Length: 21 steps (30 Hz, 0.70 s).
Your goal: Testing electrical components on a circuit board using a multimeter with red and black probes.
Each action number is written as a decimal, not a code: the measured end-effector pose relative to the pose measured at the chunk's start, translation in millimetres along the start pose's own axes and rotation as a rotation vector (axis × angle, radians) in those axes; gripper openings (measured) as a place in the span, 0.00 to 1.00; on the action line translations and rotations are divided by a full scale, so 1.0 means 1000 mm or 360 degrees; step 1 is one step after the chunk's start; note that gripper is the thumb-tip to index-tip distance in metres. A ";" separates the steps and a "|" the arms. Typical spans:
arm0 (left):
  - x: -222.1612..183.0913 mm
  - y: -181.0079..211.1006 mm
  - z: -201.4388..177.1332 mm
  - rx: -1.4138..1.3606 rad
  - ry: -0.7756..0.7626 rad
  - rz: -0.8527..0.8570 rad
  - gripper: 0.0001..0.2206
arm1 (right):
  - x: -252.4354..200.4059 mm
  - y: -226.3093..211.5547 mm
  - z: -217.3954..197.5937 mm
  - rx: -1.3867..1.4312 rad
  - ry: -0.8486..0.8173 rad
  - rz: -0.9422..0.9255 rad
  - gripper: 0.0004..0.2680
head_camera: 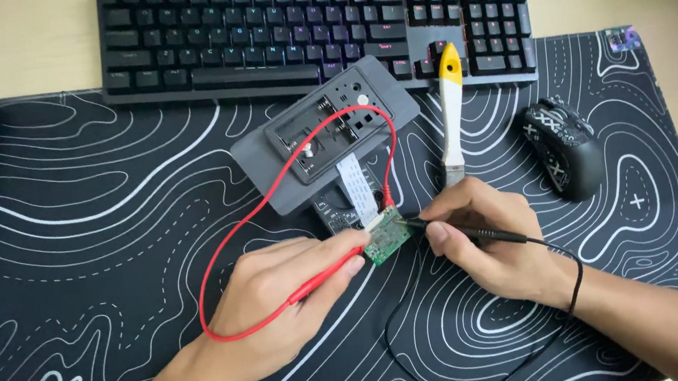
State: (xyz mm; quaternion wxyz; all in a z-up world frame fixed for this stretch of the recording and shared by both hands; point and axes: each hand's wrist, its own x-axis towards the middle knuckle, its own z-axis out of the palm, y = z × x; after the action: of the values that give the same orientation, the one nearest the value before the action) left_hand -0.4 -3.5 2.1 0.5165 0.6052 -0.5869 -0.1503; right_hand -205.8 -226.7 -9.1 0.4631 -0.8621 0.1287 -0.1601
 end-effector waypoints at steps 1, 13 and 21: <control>0.000 -0.001 0.000 0.0007 0.0013 -0.0004 0.10 | 0.002 -0.001 0.000 0.0009 0.0000 -0.0032 0.08; -0.001 0.002 -0.002 -0.0068 -0.0013 0.0033 0.11 | 0.001 -0.005 0.000 -0.0013 0.0003 0.0102 0.06; -0.001 0.002 -0.001 0.0027 -0.0016 0.0098 0.11 | 0.001 -0.007 0.000 -0.0051 -0.0011 0.0059 0.07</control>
State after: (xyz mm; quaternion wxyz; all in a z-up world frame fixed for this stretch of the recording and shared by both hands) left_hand -1.2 -2.1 3.8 0.5128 0.5905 -0.6089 -0.1325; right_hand -204.8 -223.4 -3.0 0.4526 -0.8675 0.1458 -0.1464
